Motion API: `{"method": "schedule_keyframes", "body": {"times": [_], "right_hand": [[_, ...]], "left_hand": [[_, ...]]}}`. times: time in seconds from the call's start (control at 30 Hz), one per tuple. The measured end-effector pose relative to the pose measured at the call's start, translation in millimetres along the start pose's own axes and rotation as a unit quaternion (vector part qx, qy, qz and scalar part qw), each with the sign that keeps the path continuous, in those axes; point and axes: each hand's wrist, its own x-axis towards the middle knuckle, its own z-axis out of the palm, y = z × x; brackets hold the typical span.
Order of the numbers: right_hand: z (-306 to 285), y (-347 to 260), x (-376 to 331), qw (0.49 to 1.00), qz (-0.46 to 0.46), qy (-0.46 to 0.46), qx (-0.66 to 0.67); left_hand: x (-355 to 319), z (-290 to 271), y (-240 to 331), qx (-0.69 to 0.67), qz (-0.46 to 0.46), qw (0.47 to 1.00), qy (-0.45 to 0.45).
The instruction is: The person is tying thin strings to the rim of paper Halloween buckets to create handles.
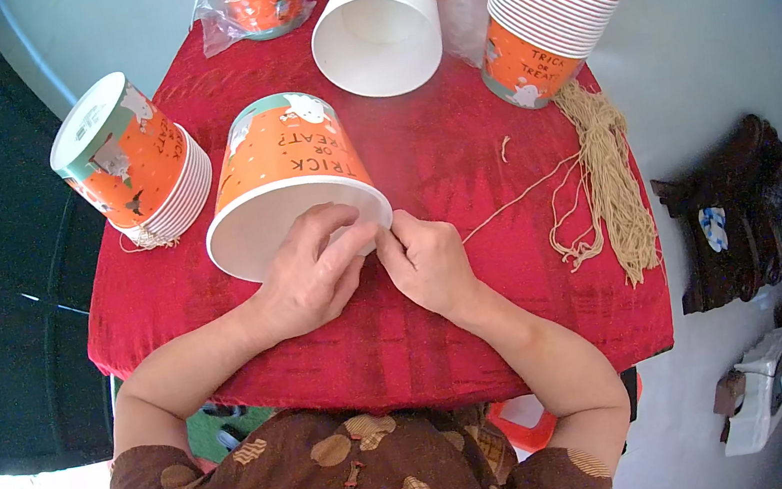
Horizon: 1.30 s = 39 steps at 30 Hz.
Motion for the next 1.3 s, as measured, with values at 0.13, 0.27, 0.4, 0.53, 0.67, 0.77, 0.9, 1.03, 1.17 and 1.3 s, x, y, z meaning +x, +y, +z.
{"method": "schedule_keyframes", "body": {"times": [0.13,0.27,0.4,0.53,0.67,0.77,0.9,1.03,1.17,1.3], "right_hand": [[1.4,-1.4,0.4,1.000,0.002,0.001,0.004],[1.2,-3.1,0.5,1.000,0.019,0.002,0.000],[0.8,-5.1,0.7,1.000,0.024,-0.001,-0.003],[2.3,-2.3,0.3,1.000,0.010,0.011,0.004],[1.7,1.9,-0.3,1.000,0.025,0.004,0.003],[3.0,-0.1,-0.5,0.999,0.035,-0.003,0.018],[4.0,0.3,-1.2,0.999,0.036,-0.011,0.031],[3.5,-7.9,-1.0,0.999,0.034,-0.021,0.034],[3.1,-7.4,-0.4,0.998,0.028,-0.045,0.034],[-2.5,-5.7,3.7,0.997,0.052,-0.061,0.002]], "left_hand": [[0.8,-0.2,-1.4,-0.014,0.024,1.000,0.009],[-0.3,2.7,-1.1,-0.012,0.040,0.999,0.026],[-3.4,0.9,-4.2,-0.006,0.053,0.999,0.010],[-1.9,1.0,-3.4,-0.017,0.047,0.998,0.024],[-1.3,-2.1,-5.2,0.004,-0.035,0.999,0.004],[-4.2,-4.1,-7.2,0.003,-0.115,0.993,0.013],[-1.6,-2.6,-6.5,0.022,-0.127,0.992,-0.015],[2.7,3.3,-7.5,0.017,-0.103,0.994,-0.022],[-0.6,5.4,-18.8,0.026,-0.083,0.996,-0.031],[-1.4,4.0,-19.7,0.005,-0.097,0.994,-0.047]]}}
